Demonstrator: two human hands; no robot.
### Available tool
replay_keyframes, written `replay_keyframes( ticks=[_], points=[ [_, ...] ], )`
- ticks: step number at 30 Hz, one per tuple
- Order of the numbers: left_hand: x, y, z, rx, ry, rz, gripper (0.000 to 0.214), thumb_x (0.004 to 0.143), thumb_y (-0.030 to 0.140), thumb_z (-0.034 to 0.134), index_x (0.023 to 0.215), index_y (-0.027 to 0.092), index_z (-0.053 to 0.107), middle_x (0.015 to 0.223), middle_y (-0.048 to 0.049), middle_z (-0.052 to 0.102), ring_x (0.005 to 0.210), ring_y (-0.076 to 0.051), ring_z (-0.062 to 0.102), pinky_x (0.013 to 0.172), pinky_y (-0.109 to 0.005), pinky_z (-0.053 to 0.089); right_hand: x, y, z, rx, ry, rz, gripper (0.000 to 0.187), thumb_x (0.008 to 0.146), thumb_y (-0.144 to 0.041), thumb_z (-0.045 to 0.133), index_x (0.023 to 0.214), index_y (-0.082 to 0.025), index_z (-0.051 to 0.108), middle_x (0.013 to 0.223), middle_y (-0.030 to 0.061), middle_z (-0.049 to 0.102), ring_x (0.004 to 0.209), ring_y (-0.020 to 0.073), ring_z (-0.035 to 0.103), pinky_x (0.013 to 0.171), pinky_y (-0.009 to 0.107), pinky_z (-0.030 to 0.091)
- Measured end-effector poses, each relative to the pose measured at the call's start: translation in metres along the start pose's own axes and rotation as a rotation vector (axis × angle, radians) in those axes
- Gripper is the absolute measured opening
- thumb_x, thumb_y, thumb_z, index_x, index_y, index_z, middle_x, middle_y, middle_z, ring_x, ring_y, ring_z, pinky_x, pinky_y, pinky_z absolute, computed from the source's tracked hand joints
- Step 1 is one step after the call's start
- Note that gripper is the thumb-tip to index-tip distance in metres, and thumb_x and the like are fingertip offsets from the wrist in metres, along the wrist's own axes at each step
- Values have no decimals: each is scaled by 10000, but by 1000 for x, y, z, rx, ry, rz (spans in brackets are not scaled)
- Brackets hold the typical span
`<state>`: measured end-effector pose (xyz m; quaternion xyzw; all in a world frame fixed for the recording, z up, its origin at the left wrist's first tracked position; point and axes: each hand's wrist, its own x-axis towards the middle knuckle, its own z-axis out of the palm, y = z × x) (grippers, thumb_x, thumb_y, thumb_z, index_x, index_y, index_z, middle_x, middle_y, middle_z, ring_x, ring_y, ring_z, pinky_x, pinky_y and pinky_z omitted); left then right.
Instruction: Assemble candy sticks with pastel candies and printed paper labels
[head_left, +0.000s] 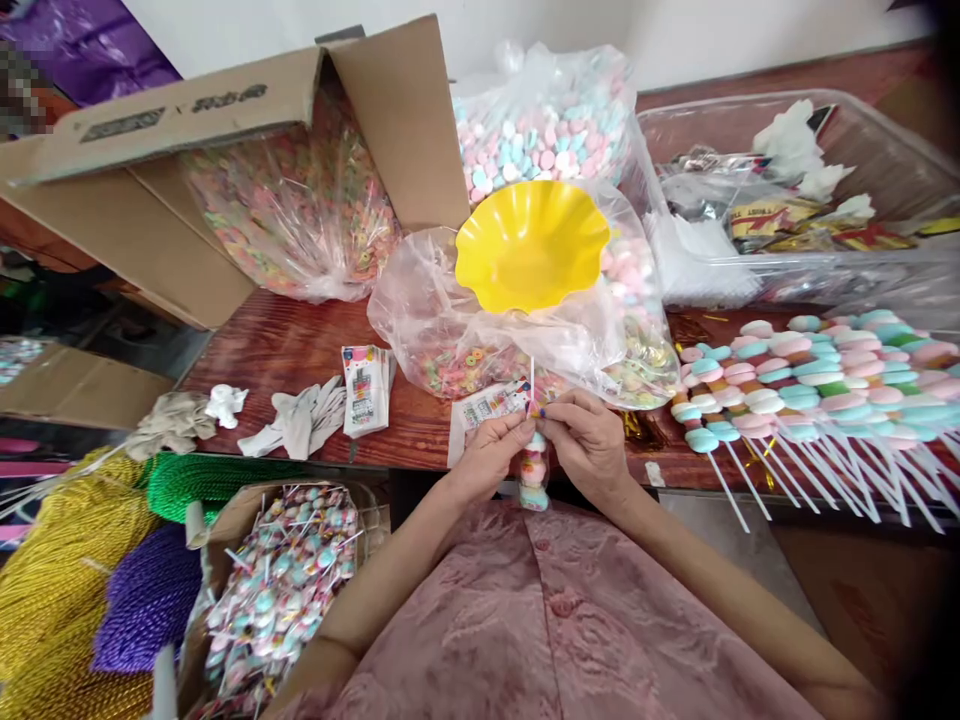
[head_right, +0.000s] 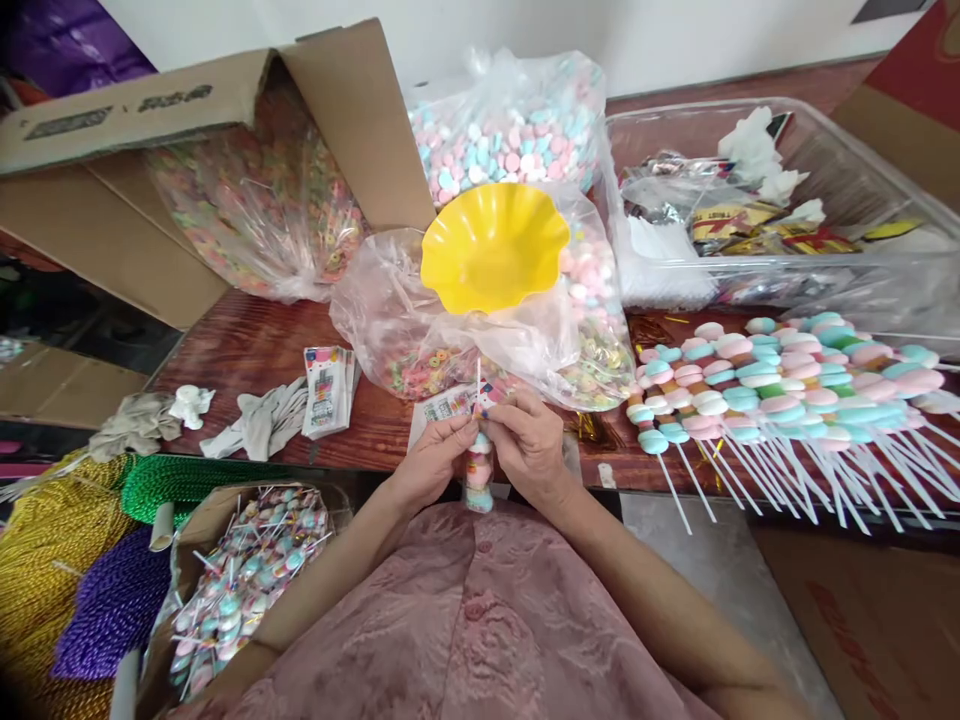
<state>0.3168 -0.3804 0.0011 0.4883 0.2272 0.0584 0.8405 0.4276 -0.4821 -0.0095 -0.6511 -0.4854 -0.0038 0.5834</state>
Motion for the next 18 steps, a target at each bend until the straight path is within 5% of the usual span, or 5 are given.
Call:
replay_keyframes(
  ticks=[4, 8, 11, 14, 18],
  points=[
    [5, 11, -11, 5, -42, -57, 442, 659, 500, 824, 796, 127, 629, 620, 34, 533, 496, -45, 443, 472, -167, 356, 7, 5, -7, -101, -28, -136, 216, 904, -163, 554, 1094, -216, 643, 1078, 98, 611, 961, 191, 608, 772, 324, 494],
    [6, 25, -19, 31, -169, -135, 428, 624, 484, 844, 776, 128, 664, 680, -14, 627, 561, -85, 542, 543, -202, 428, 17, 4, -33, -427, -353, -542, 423, 937, -115, 489, 1317, -286, 565, 1359, 81, 583, 1298, 258, 478, 1033, 476, 323],
    [4, 30, -25, 113, -426, -262, 434, 644, 519, 817, 707, 124, 651, 659, -44, 645, 595, -140, 607, 610, -262, 481, 19, -3, -46, -518, -527, -736, 336, 966, -143, 479, 1277, -207, 589, 1250, 72, 663, 1306, 248, 468, 1057, 500, 236],
    [3, 34, -30, 229, -605, -352, 443, 721, 561, 738, 747, 132, 628, 639, -31, 626, 505, -114, 544, 573, -270, 467, 13, -11, -43, -513, -466, -818, 229, 964, -158, 459, 1072, -170, 660, 893, 37, 698, 1015, 198, 573, 940, 451, 300],
    [-7, 37, -29, 857, -615, -139, 365, 895, 489, 526, 777, 152, 601, 727, -36, 626, 596, -122, 519, 578, -244, 436, -6, -18, -22, -583, -437, -569, 219, 904, -137, 460, 758, -171, 619, 676, 17, 583, 795, 178, 498, 776, 400, 278]
  ],
)
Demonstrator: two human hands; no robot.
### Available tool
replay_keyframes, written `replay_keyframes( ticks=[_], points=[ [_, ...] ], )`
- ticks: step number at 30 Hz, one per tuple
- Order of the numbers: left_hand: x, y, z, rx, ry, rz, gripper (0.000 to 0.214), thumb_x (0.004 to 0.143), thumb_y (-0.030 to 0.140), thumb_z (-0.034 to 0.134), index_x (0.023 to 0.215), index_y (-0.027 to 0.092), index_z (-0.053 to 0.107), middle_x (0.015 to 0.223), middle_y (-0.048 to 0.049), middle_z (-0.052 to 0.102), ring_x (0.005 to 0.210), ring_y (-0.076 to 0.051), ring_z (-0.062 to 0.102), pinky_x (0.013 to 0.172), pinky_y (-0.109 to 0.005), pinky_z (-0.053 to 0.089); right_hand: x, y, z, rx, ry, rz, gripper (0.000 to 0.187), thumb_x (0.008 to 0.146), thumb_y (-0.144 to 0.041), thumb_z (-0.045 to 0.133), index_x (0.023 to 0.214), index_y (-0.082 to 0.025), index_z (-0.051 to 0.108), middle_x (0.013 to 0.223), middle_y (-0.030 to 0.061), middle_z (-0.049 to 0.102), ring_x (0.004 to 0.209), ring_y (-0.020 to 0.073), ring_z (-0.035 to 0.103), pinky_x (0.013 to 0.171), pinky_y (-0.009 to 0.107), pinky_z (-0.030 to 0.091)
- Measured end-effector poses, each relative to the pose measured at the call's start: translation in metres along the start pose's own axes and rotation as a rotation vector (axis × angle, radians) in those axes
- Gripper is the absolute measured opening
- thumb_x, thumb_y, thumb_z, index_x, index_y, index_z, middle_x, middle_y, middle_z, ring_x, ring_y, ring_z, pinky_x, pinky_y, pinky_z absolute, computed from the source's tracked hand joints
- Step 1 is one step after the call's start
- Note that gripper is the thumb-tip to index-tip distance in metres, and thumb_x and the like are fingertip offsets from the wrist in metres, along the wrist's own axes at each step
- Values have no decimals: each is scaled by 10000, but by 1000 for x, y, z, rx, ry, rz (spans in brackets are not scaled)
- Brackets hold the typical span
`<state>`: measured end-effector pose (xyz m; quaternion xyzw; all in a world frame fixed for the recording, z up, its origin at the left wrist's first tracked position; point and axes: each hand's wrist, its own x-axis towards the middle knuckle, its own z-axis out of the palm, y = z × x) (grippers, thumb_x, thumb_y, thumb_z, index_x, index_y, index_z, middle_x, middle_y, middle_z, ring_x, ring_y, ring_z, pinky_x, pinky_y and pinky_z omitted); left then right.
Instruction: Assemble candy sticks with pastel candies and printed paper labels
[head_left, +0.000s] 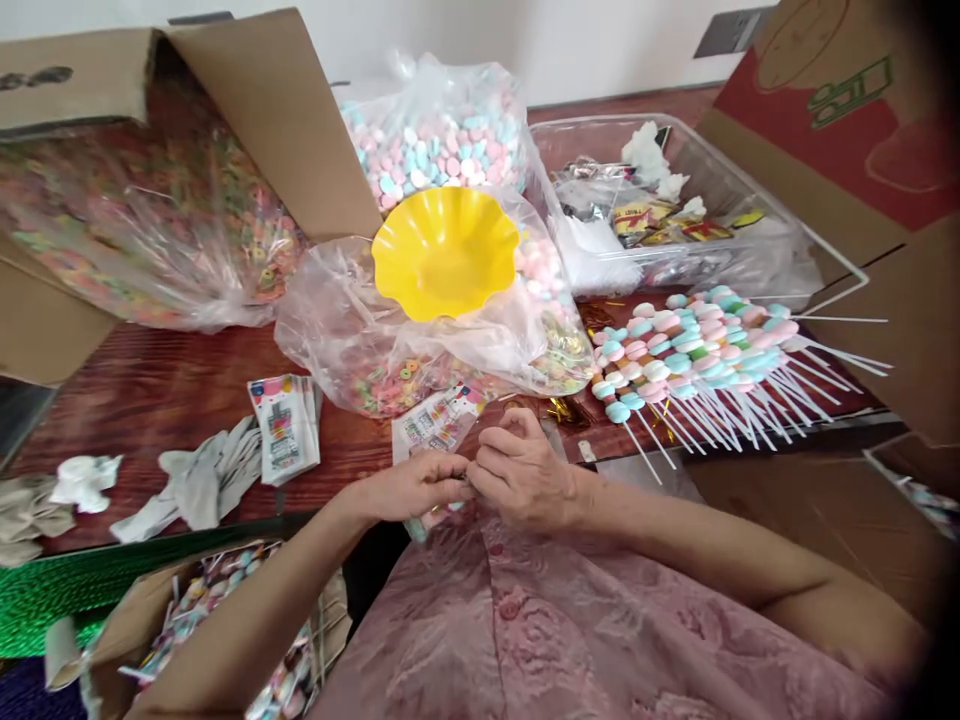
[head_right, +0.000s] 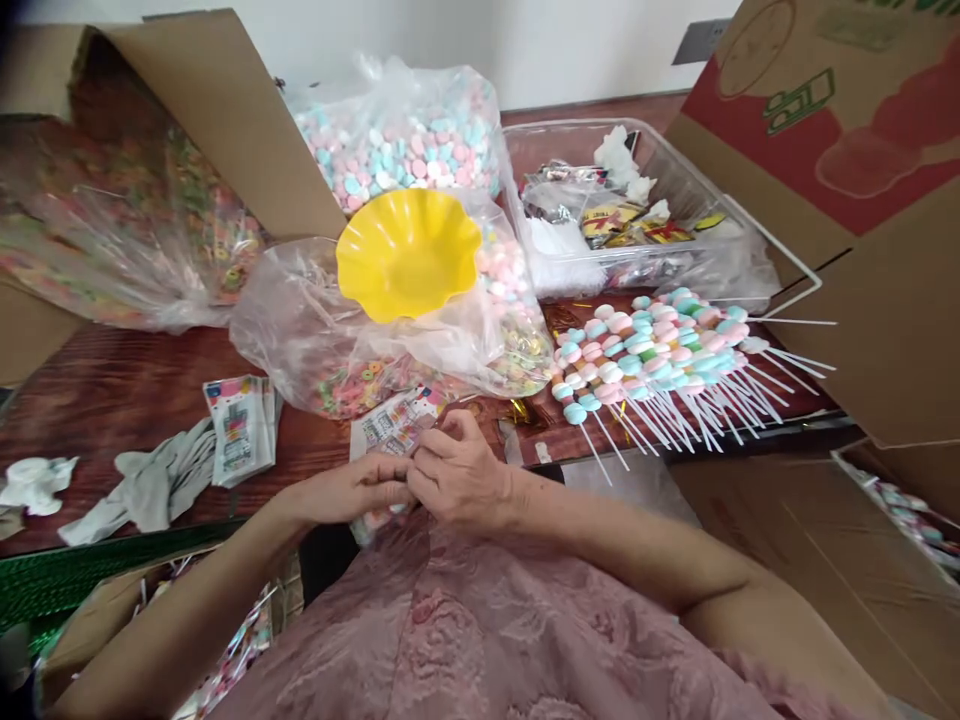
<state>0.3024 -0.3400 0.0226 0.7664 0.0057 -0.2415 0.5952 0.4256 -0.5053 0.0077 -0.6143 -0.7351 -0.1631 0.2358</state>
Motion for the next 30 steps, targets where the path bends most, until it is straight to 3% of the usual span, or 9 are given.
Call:
replay_keyframes(
  ticks=[4, 7, 10, 14, 16, 20, 23, 26, 30],
  points=[
    [-8, 5, 17, 806, 450, -9, 252, 921, 251, 396, 824, 154, 607, 827, -93, 621, 803, -212, 568, 772, -358, 469, 3, -15, 15, 139, -150, 399, 180, 874, -164, 507, 725, -159, 607, 733, 46, 640, 783, 180, 489, 711, 368, 253],
    [-12, 1, 22, 798, 601, -37, 257, 900, 225, 360, 791, 155, 582, 795, -94, 603, 760, -207, 552, 751, -361, 465, 10, -18, 17, 94, -151, 483, 141, 901, -191, 528, 879, -179, 667, 913, 66, 692, 917, 215, 515, 771, 389, 268],
    [-17, -7, 15, 294, 504, -95, 275, 904, 321, 367, 753, 169, 538, 685, -24, 536, 605, -139, 480, 602, -263, 427, 10, -19, 13, -18, -17, 313, 224, 935, -210, 519, 1113, -234, 653, 1118, 72, 678, 1111, 256, 484, 887, 459, 245],
    [-24, -11, 10, -148, 139, -207, 329, 882, 438, 440, 720, 165, 529, 619, 14, 485, 502, -97, 399, 476, -213, 342, -2, -20, 15, 69, -23, 82, 214, 934, -163, 467, 806, -192, 636, 735, 7, 638, 859, 177, 515, 887, 434, 239],
    [-25, -10, 15, 59, 160, -140, 336, 907, 412, 431, 738, 158, 572, 666, -9, 532, 582, -120, 469, 542, -227, 389, -9, -22, 20, 105, -79, 120, 220, 890, -155, 482, 697, -173, 585, 645, 4, 597, 741, 159, 474, 812, 397, 248],
    [-21, -6, 32, 739, 423, 37, 319, 950, 257, 359, 836, 154, 639, 793, -65, 604, 751, -173, 539, 684, -282, 421, -16, -29, 23, 191, -160, 425, 215, 891, -203, 516, 702, -161, 610, 696, 31, 655, 729, 157, 491, 688, 343, 234],
    [-16, -8, 37, 908, 506, 133, 318, 945, 211, 360, 776, 152, 623, 730, -53, 579, 696, -161, 508, 655, -279, 393, -21, -26, 12, 172, -92, 538, 236, 935, -256, 532, 750, -178, 656, 735, 26, 683, 769, 159, 535, 700, 332, 264],
    [-11, -14, 33, 714, 633, 176, 337, 953, 244, 386, 710, 149, 600, 678, -27, 552, 658, -132, 487, 642, -264, 377, -35, -14, 0, -62, 5, 640, 201, 948, -293, 550, 857, -192, 699, 803, 42, 695, 789, 167, 554, 696, 320, 287],
    [0, -19, 28, 42, 774, 78, 317, 891, 374, 508, 702, 146, 623, 604, 17, 504, 557, -88, 452, 553, -222, 363, -58, 2, 1, -350, -109, 714, 262, 942, -298, 547, 763, -164, 684, 745, 64, 635, 680, 159, 523, 593, 307, 258]
  ],
)
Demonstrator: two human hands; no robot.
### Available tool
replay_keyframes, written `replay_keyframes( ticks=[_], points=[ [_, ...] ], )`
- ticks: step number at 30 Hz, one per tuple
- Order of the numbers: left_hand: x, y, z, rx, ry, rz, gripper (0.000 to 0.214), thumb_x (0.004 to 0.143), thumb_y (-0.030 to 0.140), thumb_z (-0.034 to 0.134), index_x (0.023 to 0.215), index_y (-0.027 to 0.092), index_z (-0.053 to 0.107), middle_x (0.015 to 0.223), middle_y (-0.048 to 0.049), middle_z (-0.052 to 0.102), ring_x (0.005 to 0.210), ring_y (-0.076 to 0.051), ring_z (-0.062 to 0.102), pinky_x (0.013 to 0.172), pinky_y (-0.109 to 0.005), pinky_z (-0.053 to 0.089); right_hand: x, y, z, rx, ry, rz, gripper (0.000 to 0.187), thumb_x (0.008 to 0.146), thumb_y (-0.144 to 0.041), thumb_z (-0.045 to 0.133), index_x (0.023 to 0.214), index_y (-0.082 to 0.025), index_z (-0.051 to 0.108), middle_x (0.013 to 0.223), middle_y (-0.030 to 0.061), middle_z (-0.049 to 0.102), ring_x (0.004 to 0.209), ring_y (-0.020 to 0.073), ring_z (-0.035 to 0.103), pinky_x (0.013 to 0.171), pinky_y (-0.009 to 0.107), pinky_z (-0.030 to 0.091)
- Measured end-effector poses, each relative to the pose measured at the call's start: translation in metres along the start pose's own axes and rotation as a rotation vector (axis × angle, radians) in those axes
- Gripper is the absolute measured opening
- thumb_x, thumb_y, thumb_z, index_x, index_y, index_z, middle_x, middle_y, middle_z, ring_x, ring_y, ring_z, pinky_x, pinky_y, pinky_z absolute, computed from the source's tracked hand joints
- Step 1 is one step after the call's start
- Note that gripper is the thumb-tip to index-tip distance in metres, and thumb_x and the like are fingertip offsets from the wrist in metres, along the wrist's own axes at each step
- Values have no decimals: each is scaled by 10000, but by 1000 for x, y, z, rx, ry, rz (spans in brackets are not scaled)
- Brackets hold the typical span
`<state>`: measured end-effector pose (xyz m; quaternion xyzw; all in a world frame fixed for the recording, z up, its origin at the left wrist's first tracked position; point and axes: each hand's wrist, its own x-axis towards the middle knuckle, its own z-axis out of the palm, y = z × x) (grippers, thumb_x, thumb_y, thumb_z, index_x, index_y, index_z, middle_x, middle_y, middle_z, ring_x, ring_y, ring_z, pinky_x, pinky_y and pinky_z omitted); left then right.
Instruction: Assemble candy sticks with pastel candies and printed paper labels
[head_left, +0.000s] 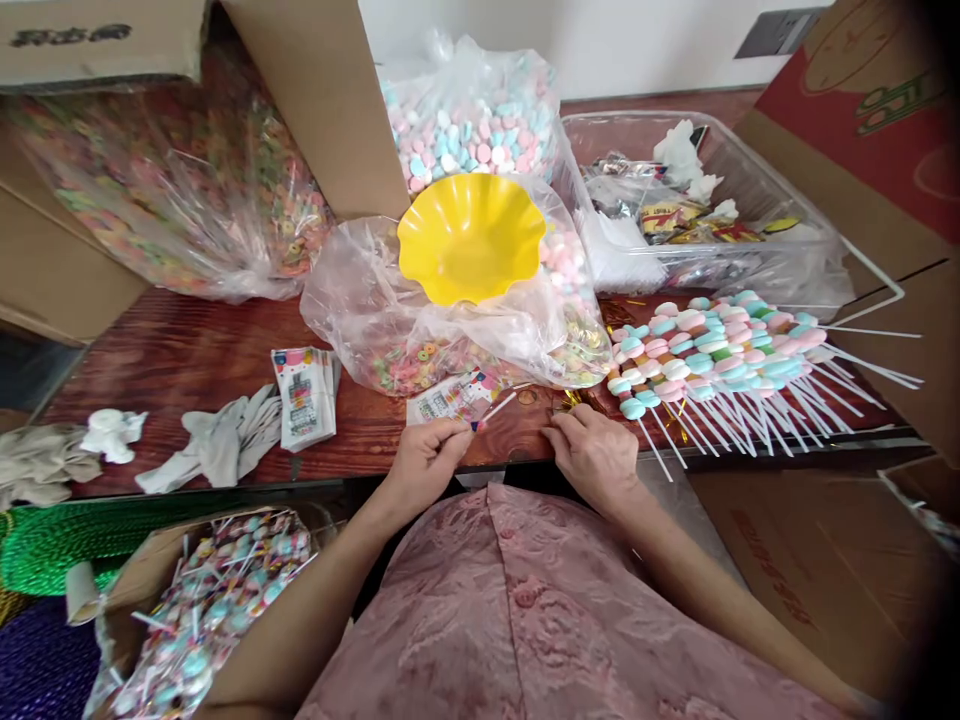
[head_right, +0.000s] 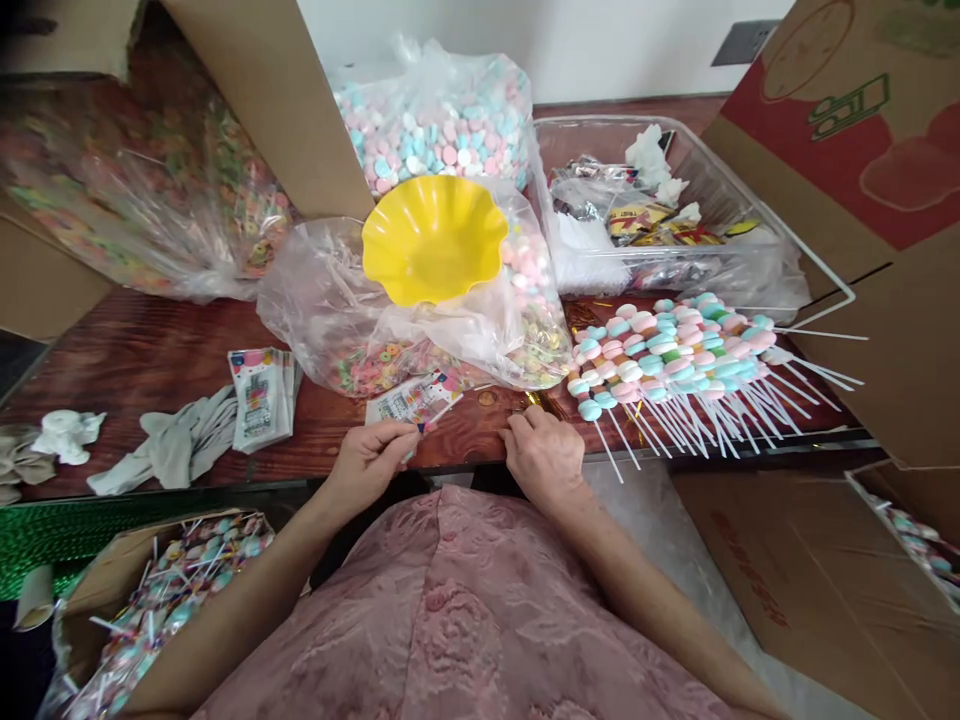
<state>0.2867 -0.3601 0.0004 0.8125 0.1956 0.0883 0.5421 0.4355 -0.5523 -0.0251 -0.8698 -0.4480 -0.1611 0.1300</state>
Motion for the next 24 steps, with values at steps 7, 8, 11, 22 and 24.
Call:
replay_keyframes(
  ticks=[7, 8, 11, 22, 24],
  points=[
    [5, 8, 5, -595, 49, -418, 366, 646, 467, 742, 759, 131, 653, 608, 6, 596, 463, -72, 531, 387, -149, 288, 1, 2, 20, 3, -59, 0, 217, 916, -161, 491, 732, -163, 604, 751, 73, 610, 702, 169, 528, 579, 292, 295],
    [5, 8, 4, -614, 46, -420, 362, 647, 463, 741, 749, 128, 648, 610, 1, 605, 450, -69, 531, 374, -145, 280, 2, 1, 18, 79, -53, -11, 214, 923, -162, 477, 738, -168, 585, 753, 68, 604, 707, 167, 533, 592, 286, 319],
    [6, 7, 3, -638, 49, -416, 336, 663, 442, 724, 743, 126, 641, 598, 0, 610, 401, -55, 501, 346, -142, 265, 5, -4, 8, 390, 36, -37, 181, 941, -169, 446, 788, -190, 539, 738, 33, 584, 684, 148, 543, 626, 266, 384],
    [35, 0, 33, -522, -44, -350, 261, 728, 396, 650, 745, 136, 646, 576, 48, 536, 403, -35, 460, 392, -151, 366, 48, -15, 0, 753, 208, -172, 267, 909, -116, 500, 1085, -233, 662, 901, 47, 685, 801, 171, 651, 704, 298, 521],
    [40, 4, 33, -546, -72, -334, 256, 735, 388, 638, 756, 133, 653, 538, 56, 501, 391, -32, 431, 385, -147, 345, 48, -19, 2, 726, 173, -277, 347, 898, -79, 477, 1149, -228, 665, 900, 59, 674, 789, 164, 639, 672, 280, 513]
  ],
)
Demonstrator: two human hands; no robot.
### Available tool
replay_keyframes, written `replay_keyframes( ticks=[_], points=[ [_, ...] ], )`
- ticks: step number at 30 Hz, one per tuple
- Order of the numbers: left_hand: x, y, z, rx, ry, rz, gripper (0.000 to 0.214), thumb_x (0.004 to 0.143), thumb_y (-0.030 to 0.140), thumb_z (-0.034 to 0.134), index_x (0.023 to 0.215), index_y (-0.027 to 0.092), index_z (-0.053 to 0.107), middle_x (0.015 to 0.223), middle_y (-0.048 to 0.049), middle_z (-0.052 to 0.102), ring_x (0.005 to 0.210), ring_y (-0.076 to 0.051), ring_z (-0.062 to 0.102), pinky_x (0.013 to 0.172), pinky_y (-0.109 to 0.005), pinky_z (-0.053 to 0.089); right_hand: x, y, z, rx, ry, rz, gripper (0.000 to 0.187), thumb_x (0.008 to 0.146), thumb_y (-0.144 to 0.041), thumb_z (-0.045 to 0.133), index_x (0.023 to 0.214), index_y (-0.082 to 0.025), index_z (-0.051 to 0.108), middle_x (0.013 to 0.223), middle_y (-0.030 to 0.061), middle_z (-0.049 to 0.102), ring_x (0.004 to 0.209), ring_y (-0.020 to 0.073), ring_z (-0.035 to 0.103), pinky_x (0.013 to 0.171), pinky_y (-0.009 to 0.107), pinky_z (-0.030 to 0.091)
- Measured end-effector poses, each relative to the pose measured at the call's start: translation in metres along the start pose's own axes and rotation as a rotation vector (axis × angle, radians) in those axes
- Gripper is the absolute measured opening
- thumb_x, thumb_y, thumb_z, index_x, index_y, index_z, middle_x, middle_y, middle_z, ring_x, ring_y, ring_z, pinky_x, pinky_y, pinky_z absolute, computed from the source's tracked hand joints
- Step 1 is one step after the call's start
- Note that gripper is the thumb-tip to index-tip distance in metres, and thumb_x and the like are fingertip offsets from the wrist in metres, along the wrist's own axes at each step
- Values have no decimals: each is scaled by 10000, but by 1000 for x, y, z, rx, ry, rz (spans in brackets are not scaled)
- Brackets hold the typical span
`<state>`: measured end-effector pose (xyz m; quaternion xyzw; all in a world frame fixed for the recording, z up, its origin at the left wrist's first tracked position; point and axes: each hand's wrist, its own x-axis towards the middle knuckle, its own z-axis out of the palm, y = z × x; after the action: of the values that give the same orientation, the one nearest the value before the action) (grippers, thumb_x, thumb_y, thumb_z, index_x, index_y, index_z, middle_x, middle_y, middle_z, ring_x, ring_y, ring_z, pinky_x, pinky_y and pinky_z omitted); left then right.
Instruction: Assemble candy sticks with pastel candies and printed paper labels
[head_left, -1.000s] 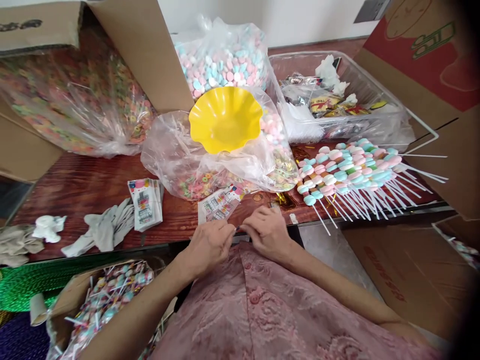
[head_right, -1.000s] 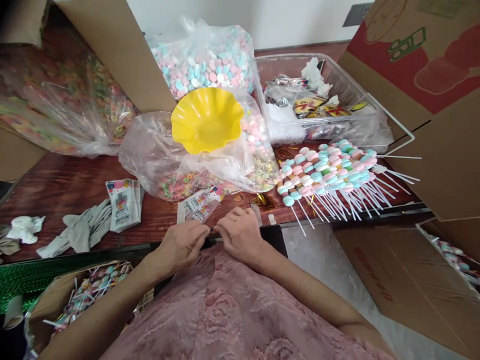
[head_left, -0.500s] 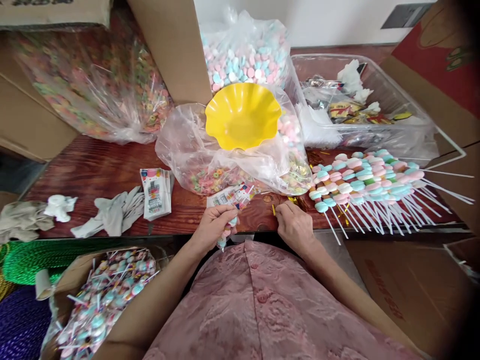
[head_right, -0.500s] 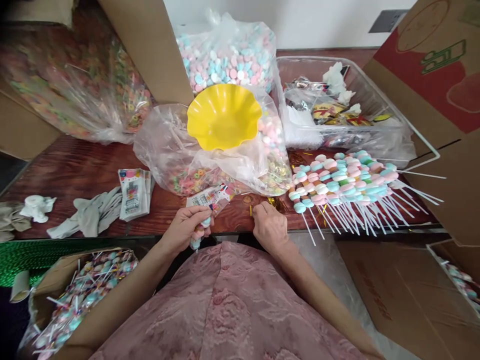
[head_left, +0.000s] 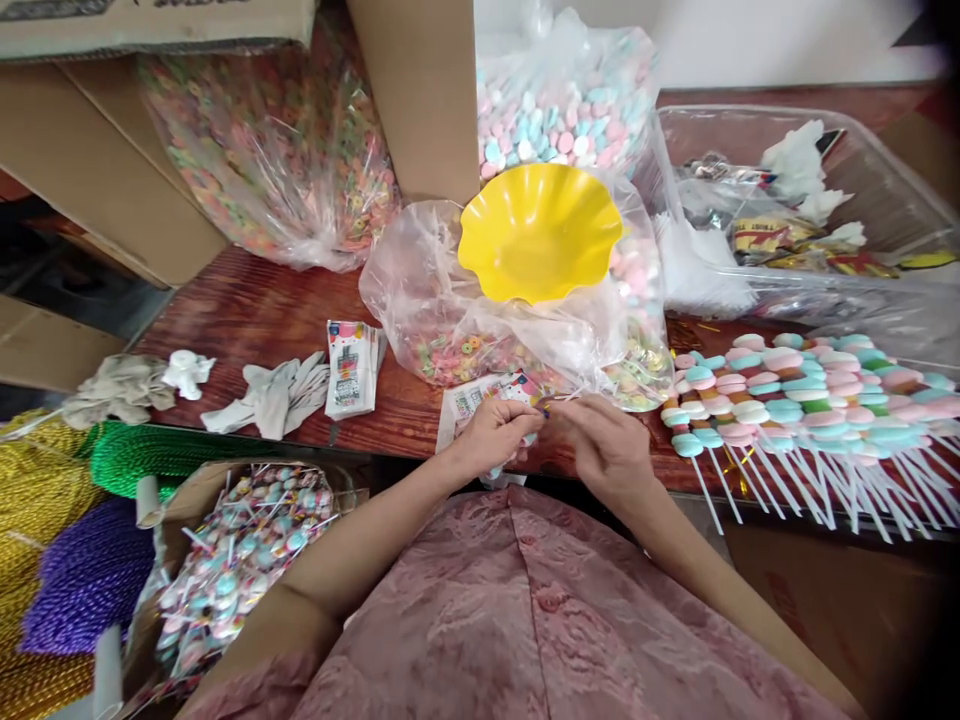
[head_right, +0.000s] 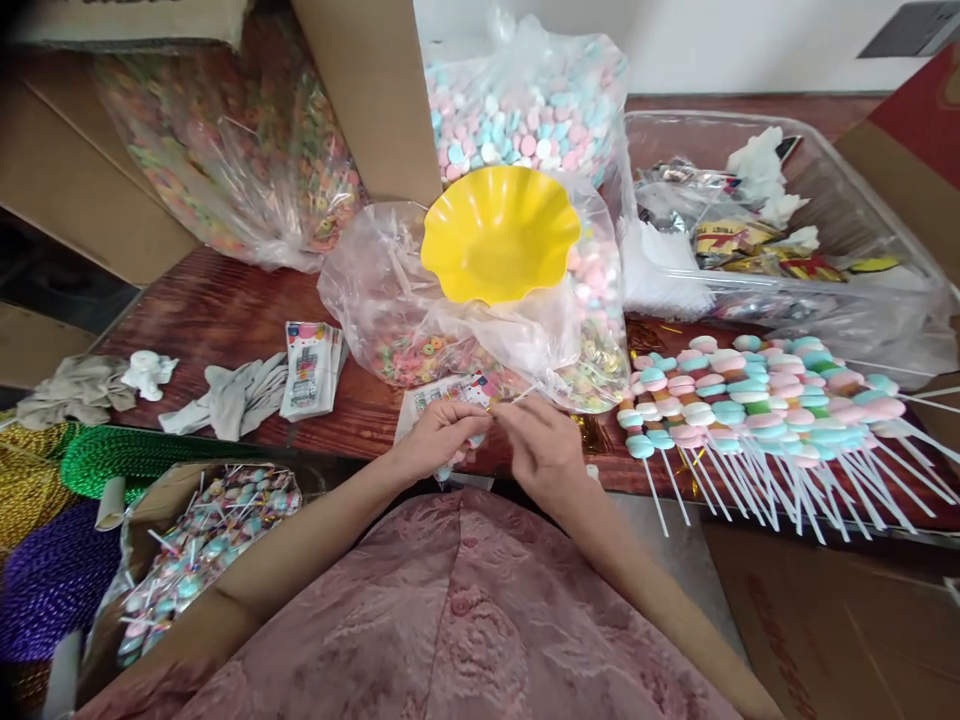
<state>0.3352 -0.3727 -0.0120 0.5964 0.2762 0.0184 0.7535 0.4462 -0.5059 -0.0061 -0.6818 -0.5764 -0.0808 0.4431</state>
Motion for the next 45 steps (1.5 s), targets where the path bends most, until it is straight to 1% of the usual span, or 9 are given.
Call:
replay_keyframes(
  ticks=[4, 8, 15, 20, 26, 28, 34, 39, 45],
  points=[
    [-2, 9, 1, -89, -73, 0, 241, 716, 363, 626, 773, 130, 645, 506, 62, 475, 376, -30, 386, 371, -143, 285, -6, -2, 7, -38, -80, -32, 425, 885, -34, 425, 1190, -209, 664, 865, 66, 648, 756, 155, 607, 636, 260, 494],
    [-8, 7, -4, -85, -119, -18, 277, 714, 384, 653, 834, 134, 644, 603, 46, 515, 482, -51, 459, 470, -172, 399, -9, 3, 9, 30, -161, 47, 410, 900, -57, 426, 1197, -216, 659, 828, 51, 646, 712, 146, 601, 617, 256, 485],
    [-8, -5, -12, 339, 32, 363, 366, 877, 389, 549, 606, 149, 498, 577, 42, 415, 562, -66, 358, 533, -201, 300, -17, -1, 16, 186, -84, 277, 425, 891, -153, 548, 1308, -232, 527, 773, -4, 645, 666, 140, 600, 650, 273, 483],
    [-11, -3, -10, 317, 29, 409, 351, 891, 410, 559, 656, 150, 561, 590, 33, 470, 577, -82, 405, 565, -213, 338, -24, -11, 19, 443, -6, 582, 102, 857, -300, 645, 897, -209, 621, 740, -1, 621, 644, 125, 558, 597, 253, 450],
    [-11, 1, -4, 321, 22, 508, 367, 878, 409, 573, 626, 142, 584, 592, 21, 492, 587, -83, 420, 589, -225, 356, -21, -13, 18, 799, -94, 895, 256, 774, -418, 706, 750, -178, 620, 568, -27, 559, 489, 90, 447, 466, 220, 344],
    [-13, 4, -3, 291, -3, 455, 374, 846, 441, 599, 621, 142, 594, 588, 19, 496, 570, -79, 425, 563, -219, 354, -20, -10, 16, 884, -161, 895, 287, 777, -442, 697, 740, -177, 593, 554, -47, 504, 478, 77, 409, 460, 214, 325],
    [-24, 17, -9, -24, -187, -49, 454, 661, 575, 724, 626, 161, 540, 498, 55, 452, 394, -50, 369, 407, -193, 273, -17, 0, 0, 852, -499, 791, 320, 813, -451, 663, 705, -175, 541, 579, -52, 461, 496, 76, 404, 462, 213, 318],
    [-19, 18, -15, 219, -11, 316, 426, 787, 530, 627, 588, 158, 565, 540, 23, 474, 507, -74, 399, 517, -218, 348, -18, -2, 0, 932, -309, 883, 327, 784, -461, 714, 908, -169, 635, 730, 1, 601, 518, 77, 445, 465, 220, 358],
    [-16, 21, -6, 495, -5, 560, 382, 899, 404, 530, 603, 166, 577, 615, -8, 531, 620, -112, 474, 649, -244, 380, -12, -10, 17, 1060, -147, 889, 325, 693, -401, 804, 646, -173, 578, 551, -55, 482, 492, 65, 385, 464, 213, 324]
  ],
)
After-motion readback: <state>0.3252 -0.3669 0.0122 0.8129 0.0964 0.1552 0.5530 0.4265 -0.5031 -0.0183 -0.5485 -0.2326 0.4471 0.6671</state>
